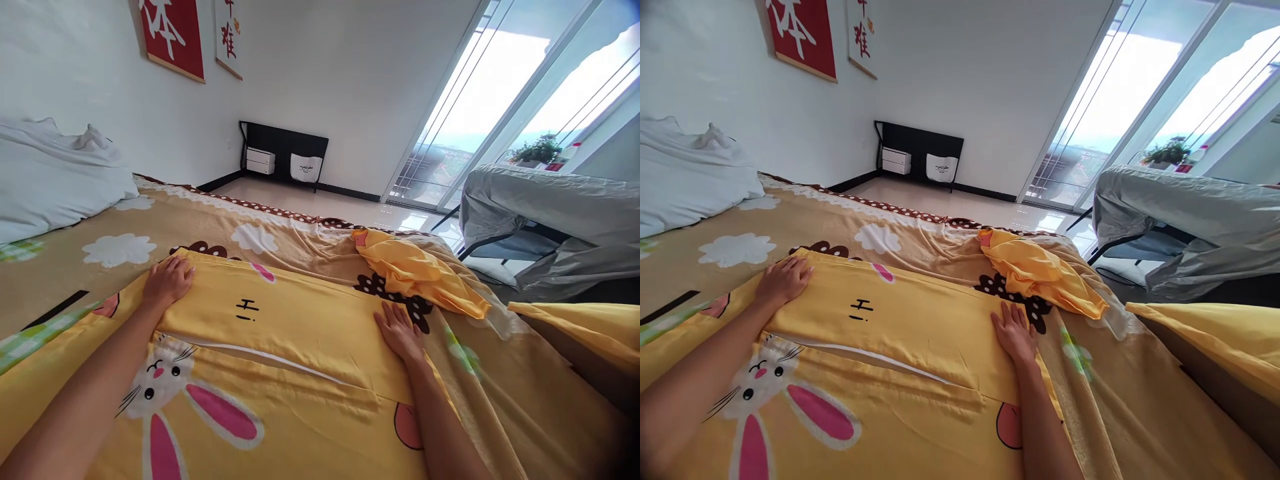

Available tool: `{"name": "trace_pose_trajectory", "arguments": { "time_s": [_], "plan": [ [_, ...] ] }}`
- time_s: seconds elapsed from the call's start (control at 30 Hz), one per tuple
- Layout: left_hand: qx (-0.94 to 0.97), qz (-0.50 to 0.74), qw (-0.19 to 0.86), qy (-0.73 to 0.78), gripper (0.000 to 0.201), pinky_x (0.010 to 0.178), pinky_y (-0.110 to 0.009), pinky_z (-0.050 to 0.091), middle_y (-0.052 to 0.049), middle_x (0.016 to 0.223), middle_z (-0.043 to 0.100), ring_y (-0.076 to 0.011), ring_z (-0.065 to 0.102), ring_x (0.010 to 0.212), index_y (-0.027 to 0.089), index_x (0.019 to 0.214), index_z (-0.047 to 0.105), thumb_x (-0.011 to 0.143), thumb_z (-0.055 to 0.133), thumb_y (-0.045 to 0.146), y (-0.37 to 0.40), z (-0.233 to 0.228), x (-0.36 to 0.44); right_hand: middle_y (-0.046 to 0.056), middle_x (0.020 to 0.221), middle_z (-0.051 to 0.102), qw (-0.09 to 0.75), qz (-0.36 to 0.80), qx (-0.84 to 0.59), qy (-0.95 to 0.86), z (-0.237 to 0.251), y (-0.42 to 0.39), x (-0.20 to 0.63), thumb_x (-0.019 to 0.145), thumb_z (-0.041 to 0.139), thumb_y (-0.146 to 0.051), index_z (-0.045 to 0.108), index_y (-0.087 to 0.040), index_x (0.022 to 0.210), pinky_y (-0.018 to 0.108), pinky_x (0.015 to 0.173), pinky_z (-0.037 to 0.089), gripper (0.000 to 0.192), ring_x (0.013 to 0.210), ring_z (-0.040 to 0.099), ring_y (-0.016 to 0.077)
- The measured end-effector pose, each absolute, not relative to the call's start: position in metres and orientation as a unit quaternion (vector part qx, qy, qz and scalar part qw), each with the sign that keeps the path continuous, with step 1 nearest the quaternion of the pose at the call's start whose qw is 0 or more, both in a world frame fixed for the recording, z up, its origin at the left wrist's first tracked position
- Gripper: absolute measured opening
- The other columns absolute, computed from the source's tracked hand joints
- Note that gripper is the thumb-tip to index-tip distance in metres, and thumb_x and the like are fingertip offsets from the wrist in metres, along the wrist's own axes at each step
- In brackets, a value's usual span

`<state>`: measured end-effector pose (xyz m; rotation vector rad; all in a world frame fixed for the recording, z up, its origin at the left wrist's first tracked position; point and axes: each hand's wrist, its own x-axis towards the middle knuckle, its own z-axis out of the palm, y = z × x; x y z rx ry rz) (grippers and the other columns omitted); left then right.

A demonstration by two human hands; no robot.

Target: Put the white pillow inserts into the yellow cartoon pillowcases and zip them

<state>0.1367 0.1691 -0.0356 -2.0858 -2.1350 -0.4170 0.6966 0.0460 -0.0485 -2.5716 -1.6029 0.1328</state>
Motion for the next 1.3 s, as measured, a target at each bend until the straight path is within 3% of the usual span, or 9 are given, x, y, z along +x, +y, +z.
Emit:
{"name": "trace_pose_trajectory", "arguments": {
  "time_s": [0.13, 0.23, 0.37, 0.53, 0.63, 0.8, 0.97, 1.1, 1.3],
  "plan": [
    [-0.698, -0.137, 0.151, -0.687, 0.043, 0.103, -0.049, 0.033, -0.021, 0.12, 0.063, -0.0333, 0.054, 0.118, 0.009, 0.11, 0.061, 0.094, 0.026, 0.028, 0.162, -0.029, 0.145, 0.003, 0.16, 0.02, 0.065, 0.051, -0.846, -0.527, -0.047, 0.046, 0.697, 0.094, 0.022, -0.052, 0.028, -0.028, 0.151, 0.052, 0.117, 0.014, 0.062, 0.147, 0.015, 0.0193],
    [-0.708, -0.145, 0.123, -0.68, 0.042, 0.101, -0.049, 0.037, -0.021, 0.117, 0.065, -0.0332, 0.056, 0.115, 0.008, 0.113, 0.061, 0.091, 0.031, 0.028, 0.157, -0.025, 0.168, 0.006, 0.16, 0.02, 0.071, 0.061, -0.848, -0.521, -0.042, 0.048, 0.695, 0.094, 0.025, -0.051, 0.03, -0.026, 0.15, 0.054, 0.116, 0.014, 0.061, 0.147, 0.015, 0.0219],
    [-0.828, -0.186, -0.013, -0.528, 0.054, 0.107, -0.04, 0.036, -0.014, 0.138, 0.054, -0.0268, 0.049, 0.128, 0.014, 0.134, 0.05, 0.092, 0.037, 0.045, 0.121, -0.021, 0.239, 0.012, 0.161, 0.007, 0.095, 0.068, -0.823, -0.556, -0.02, 0.045, 0.661, 0.094, 0.032, -0.048, 0.023, -0.02, 0.153, 0.054, 0.115, 0.011, 0.066, 0.149, 0.003, 0.0247],
    [-0.958, -0.039, -0.12, -0.257, 0.067, 0.118, -0.039, 0.016, -0.004, 0.158, 0.023, -0.0215, 0.024, 0.145, 0.031, 0.154, 0.019, 0.095, 0.036, 0.059, 0.062, -0.021, 0.313, 0.008, 0.161, -0.001, 0.059, 0.23, -0.576, -0.782, 0.009, 0.022, 0.58, 0.088, 0.044, -0.06, 0.008, -0.023, 0.155, 0.047, 0.119, 0.004, 0.085, 0.149, -0.003, 0.0208],
    [-0.953, -0.032, -0.119, -0.277, 0.071, 0.12, -0.041, 0.008, -0.005, 0.159, 0.019, -0.0225, 0.021, 0.146, 0.031, 0.155, 0.013, 0.094, 0.035, 0.061, 0.054, -0.02, 0.317, 0.008, 0.16, -0.005, -0.013, 0.298, -0.49, -0.819, 0.008, 0.01, 0.556, 0.081, 0.054, -0.065, 0.003, -0.02, 0.155, 0.046, 0.119, -0.002, 0.101, 0.148, -0.007, 0.0224],
    [-0.955, -0.032, -0.137, -0.26, 0.07, 0.12, -0.04, 0.011, -0.003, 0.158, 0.02, -0.0235, 0.024, 0.145, 0.035, 0.153, 0.021, 0.092, 0.044, 0.06, 0.065, -0.02, 0.302, 0.006, 0.161, 0.0, -0.023, 0.26, -0.517, -0.815, 0.001, 0.009, 0.56, 0.09, 0.048, -0.05, 0.01, -0.02, 0.155, 0.049, 0.119, 0.0, 0.081, 0.148, -0.005, 0.0227],
    [-0.948, -0.059, -0.132, -0.283, 0.053, 0.119, -0.037, 0.013, 0.0, 0.157, 0.024, -0.0186, 0.025, 0.145, 0.037, 0.15, 0.027, 0.099, 0.03, 0.052, 0.072, -0.027, 0.303, 0.009, 0.16, 0.014, 0.008, 0.18, -0.529, -0.829, 0.002, 0.006, 0.552, 0.096, 0.038, -0.036, 0.023, -0.021, 0.153, 0.052, 0.118, 0.01, 0.061, 0.148, 0.009, 0.0223],
    [-0.935, -0.042, -0.132, -0.328, 0.061, 0.119, -0.042, 0.011, -0.001, 0.159, 0.019, -0.0217, 0.02, 0.146, 0.037, 0.15, 0.027, 0.095, 0.034, 0.06, 0.088, -0.031, 0.307, 0.016, 0.158, 0.019, 0.036, 0.124, -0.543, -0.83, 0.005, -0.009, 0.531, 0.092, 0.045, -0.023, 0.027, -0.013, 0.152, 0.052, 0.117, 0.014, 0.063, 0.147, 0.015, 0.0266],
    [-0.928, -0.007, -0.141, -0.344, 0.071, 0.118, -0.048, 0.01, -0.002, 0.16, 0.015, -0.0246, 0.017, 0.147, 0.039, 0.15, 0.024, 0.088, 0.045, 0.065, 0.111, -0.024, 0.31, 0.013, 0.157, 0.025, 0.095, 0.208, -0.383, -0.895, -0.007, -0.047, 0.489, 0.093, 0.048, -0.043, 0.029, -0.015, 0.15, 0.05, 0.117, 0.019, 0.067, 0.146, 0.019, 0.0275]
  ]
}}
